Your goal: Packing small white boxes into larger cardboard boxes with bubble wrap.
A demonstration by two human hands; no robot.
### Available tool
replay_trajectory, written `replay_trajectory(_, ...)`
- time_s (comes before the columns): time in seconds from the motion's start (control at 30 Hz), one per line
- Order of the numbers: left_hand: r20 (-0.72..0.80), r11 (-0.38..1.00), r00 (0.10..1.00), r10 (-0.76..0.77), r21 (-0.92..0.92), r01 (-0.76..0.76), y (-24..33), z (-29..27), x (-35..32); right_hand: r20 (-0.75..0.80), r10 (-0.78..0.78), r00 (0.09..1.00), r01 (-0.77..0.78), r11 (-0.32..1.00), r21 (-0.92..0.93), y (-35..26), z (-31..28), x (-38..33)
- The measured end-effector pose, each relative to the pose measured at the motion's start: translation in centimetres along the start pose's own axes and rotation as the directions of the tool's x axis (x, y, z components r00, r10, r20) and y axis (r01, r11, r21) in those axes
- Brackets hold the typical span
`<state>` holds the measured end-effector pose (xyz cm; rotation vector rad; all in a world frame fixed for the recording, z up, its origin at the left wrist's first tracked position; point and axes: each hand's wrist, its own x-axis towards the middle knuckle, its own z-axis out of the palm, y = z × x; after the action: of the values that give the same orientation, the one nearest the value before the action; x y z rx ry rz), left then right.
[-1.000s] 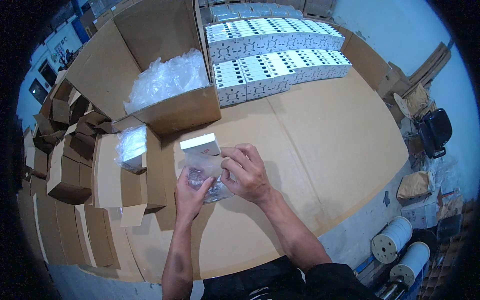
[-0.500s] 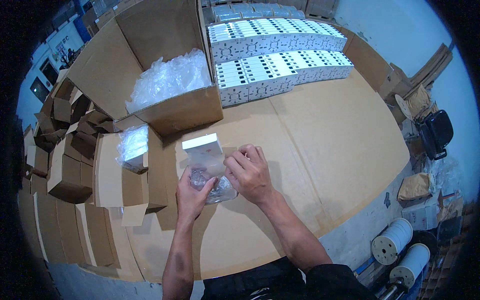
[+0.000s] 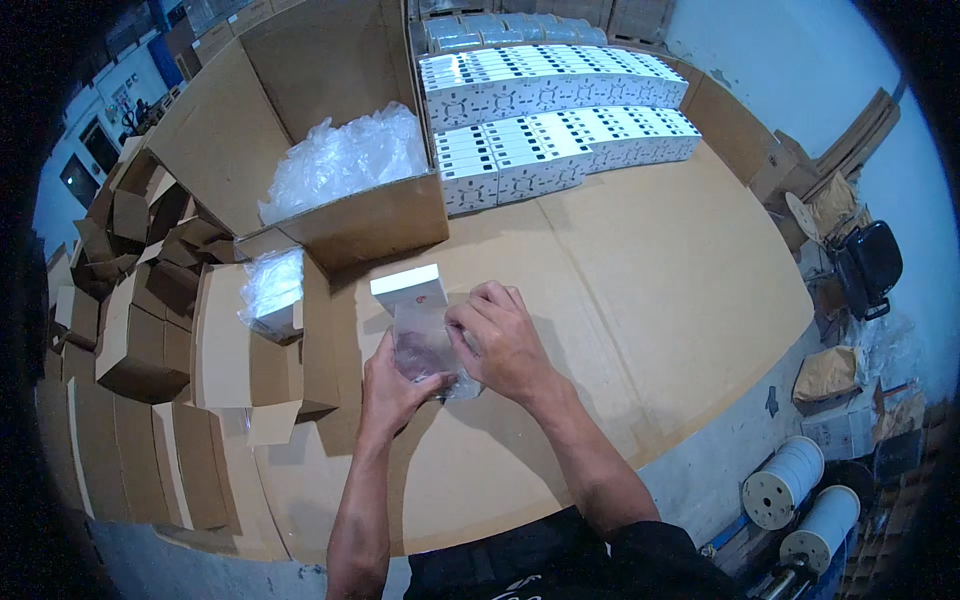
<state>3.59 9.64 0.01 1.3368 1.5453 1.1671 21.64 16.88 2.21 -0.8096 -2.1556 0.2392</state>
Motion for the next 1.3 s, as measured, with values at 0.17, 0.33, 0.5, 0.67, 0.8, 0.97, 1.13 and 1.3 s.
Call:
replay_trajectory(0.17,-0.056,0.997,0.998,0.023,0.080,-0.018,0.1,0.2,0.0,0.201,-0.061,0.978,0.064,0.998,-0.008,-1.5,-0.8,1.0)
replay_trajectory(0.33,-0.055,0.997,0.997,0.044,0.059,-0.041,0.2,-0.2,-0.2,0.409,0.072,0.910,0.015,0.979,-0.204,-3.0,-1.8,4.1)
replay_trajectory(0.5,-0.041,0.993,0.997,0.061,0.101,-0.057,0.5,-0.3,-0.2,0.392,0.051,0.918,-0.034,0.998,-0.049,-2.7,-1.0,4.3)
replay_trajectory(0.67,0.005,0.997,0.999,0.049,0.058,-0.049,-0.1,-0.5,-0.2,0.362,0.058,0.931,-0.127,0.977,0.172,-2.5,-1.1,3.9)
replay_trajectory(0.8,0.052,0.998,0.998,0.037,0.057,-0.040,-0.5,-0.1,0.0,0.309,-0.074,0.948,-0.014,0.962,0.273,-0.9,-0.4,3.7)
replay_trajectory(0.97,0.035,0.997,0.999,0.019,-0.076,-0.016,-1.1,-0.3,-0.1,0.234,-0.105,0.967,-0.038,0.844,0.535,-1.1,-0.7,5.0)
replay_trajectory(1.13,0.066,0.997,0.995,-0.069,-0.038,0.072,-0.2,-0.3,0.1,0.085,0.236,0.968,-0.173,0.386,0.906,1.4,-1.1,5.0)
replay_trajectory(1.3,0.007,0.999,0.999,-0.032,-0.006,0.032,-0.3,-0.8,-0.1,0.142,0.427,0.893,-0.298,0.325,0.898,6.9,1.6,3.8)
